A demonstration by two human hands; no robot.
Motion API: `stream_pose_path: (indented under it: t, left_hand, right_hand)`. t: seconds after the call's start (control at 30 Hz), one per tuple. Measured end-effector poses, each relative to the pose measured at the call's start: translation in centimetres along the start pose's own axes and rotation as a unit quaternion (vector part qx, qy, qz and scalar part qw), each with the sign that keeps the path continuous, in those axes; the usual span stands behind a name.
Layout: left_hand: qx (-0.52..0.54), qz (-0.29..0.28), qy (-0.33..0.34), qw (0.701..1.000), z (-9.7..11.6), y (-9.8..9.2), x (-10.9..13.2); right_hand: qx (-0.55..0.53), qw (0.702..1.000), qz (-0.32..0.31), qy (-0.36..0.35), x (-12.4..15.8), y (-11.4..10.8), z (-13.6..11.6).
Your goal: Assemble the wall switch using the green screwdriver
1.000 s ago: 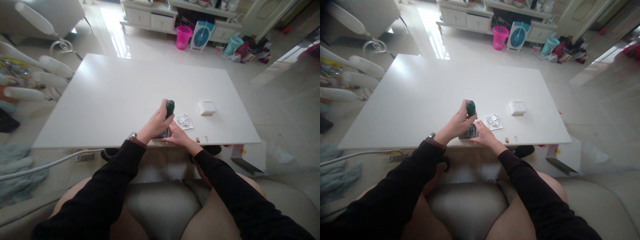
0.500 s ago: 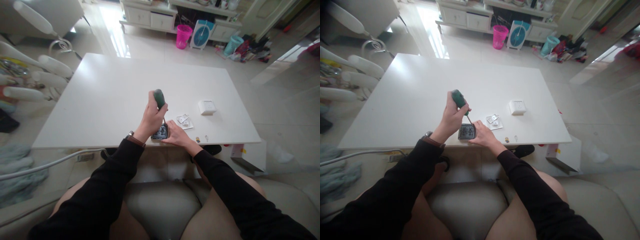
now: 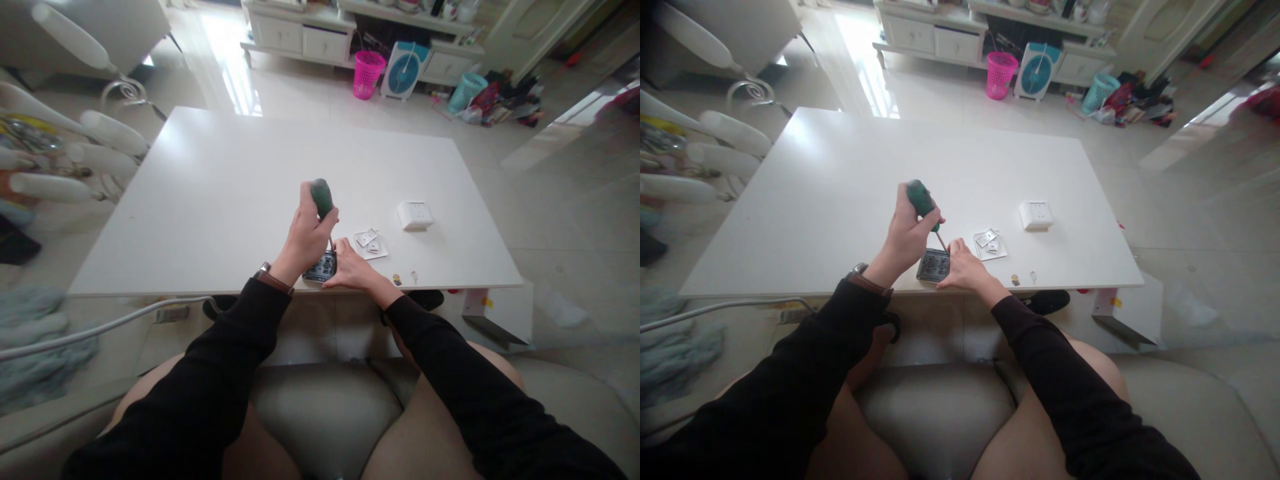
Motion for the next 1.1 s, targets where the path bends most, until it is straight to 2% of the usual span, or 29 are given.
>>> stream_pose_path:
  t: [0.2,0.3,0.37,0.4,0.47,0.57,0.67,0.8,1.1]
  left_hand:
    - [-0.006,0.020,0.006,1.000,0.5,-0.2,0.0]
    - [-0.050,0.030,0.035,0.998,1.4,-1.3,-0.3]
    - [-0.093,0.017,0.055,0.994,2.1,-2.4,-0.5]
    - [-0.125,-0.006,0.057,0.991,2.3,-2.9,-0.6]
    - [-0.208,-0.092,0.038,0.973,2.2,-3.6,-0.5]
    - [-0.304,-0.247,0.014,0.920,0.8,-3.5,0.6]
    - [-0.347,-0.334,-0.012,0.876,-1.1,-2.6,2.2]
    - [-0.362,-0.396,-0.017,0.844,-2.8,-1.4,4.1]
    - [-0.387,-0.417,0.017,0.822,-3.1,-1.3,4.4]
  right_hand:
    - [-0.002,1.000,0.002,0.009,-0.1,0.0,0.3]
    - [-0.029,1.000,0.006,0.007,-0.1,0.0,0.3]
    - [-0.044,0.999,0.005,0.013,-0.1,0.0,0.2]
    - [-0.051,0.999,0.004,0.016,-0.1,0.1,0.2]
    - [-0.066,0.998,0.000,0.015,0.0,0.1,0.3]
    - [-0.080,0.997,-0.009,0.000,0.3,0.2,0.5]
    - [-0.080,0.997,-0.016,-0.004,0.6,0.1,0.7]
    - [-0.086,0.996,-0.016,-0.003,1.0,-0.2,0.8]
    - [-0.101,0.995,-0.011,-0.013,1.4,-0.6,0.6]
Point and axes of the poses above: each hand's wrist, its own x-axis away from the middle knuckle, its own y-axis out of the palm, z = x × y, the point moved 3 cm from there along -x, towards the middle knuckle, and after that the axes turned 8 degrees about y, right-handed, at the moved point
